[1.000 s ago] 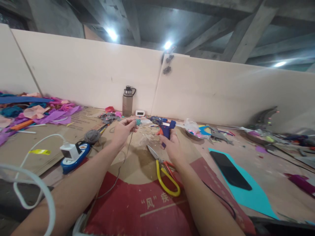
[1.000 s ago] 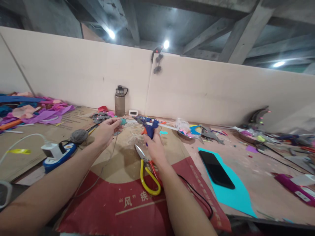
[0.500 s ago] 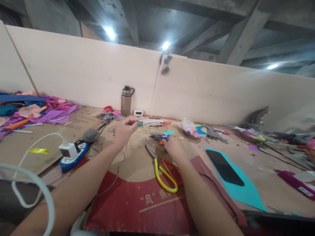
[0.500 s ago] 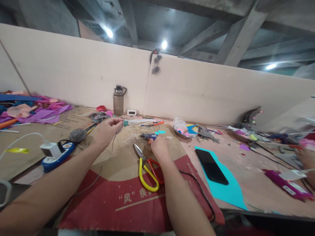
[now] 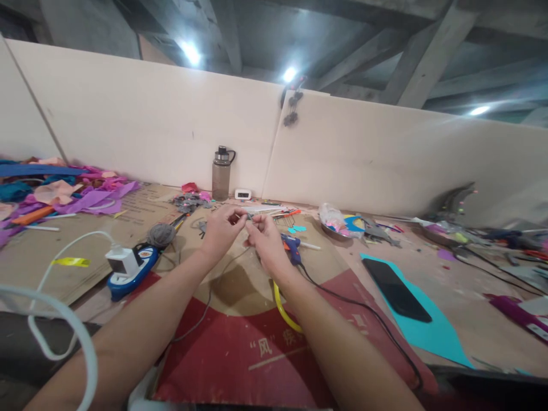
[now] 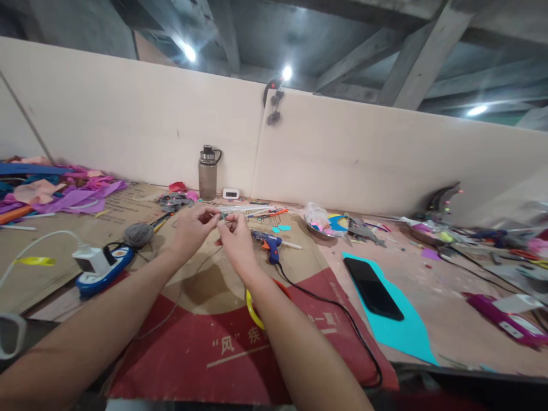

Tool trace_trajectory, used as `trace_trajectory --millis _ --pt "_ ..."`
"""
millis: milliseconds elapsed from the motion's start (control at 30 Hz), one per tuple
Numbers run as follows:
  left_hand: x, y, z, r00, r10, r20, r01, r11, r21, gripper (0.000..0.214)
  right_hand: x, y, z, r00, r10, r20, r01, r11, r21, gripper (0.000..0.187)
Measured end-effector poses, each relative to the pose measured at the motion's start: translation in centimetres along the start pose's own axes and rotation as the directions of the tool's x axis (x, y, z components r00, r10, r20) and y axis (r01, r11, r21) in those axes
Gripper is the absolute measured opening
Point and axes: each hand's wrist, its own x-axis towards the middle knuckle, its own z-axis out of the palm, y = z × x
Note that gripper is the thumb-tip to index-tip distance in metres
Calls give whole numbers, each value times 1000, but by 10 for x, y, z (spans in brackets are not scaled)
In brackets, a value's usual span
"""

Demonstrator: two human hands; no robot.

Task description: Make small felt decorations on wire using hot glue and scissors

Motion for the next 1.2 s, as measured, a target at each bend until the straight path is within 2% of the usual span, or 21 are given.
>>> trace_trajectory --millis 133,233,433,567,800,1067,1200 --pt "-2 -3 4 989 -100 112 116 982 -150 13 -2 -8 -9 981 -181 -74 153 946 -284 12" --pt "-3 -3 6 983 -99 156 125 978 -168 15 -3 -15 -12 963 -251 -94 199 905 -375 9" --pt "-4 2 6 987 -86 135 93 995 -47 11 -4 -18 -14 956 -275 -100 211 885 -415 14" --pt "-3 5 7 980 -159 117 175 975 -137 12 -5 -16 -14 953 -286 -100 209 861 -464 15" --pt "-3 7 7 955 -243 170 281 926 -251 17 -5 -14 -13 954 -280 -105 194 849 -492 18" --pt "-3 7 7 960 -203 194 253 927 -276 14 -2 -10 -14 952 -255 -170 148 868 -474 20" --pt "-2 0 9 950 -214 226 282 900 -332 13 -1 -11 -14 948 -252 -197 134 872 -471 21"
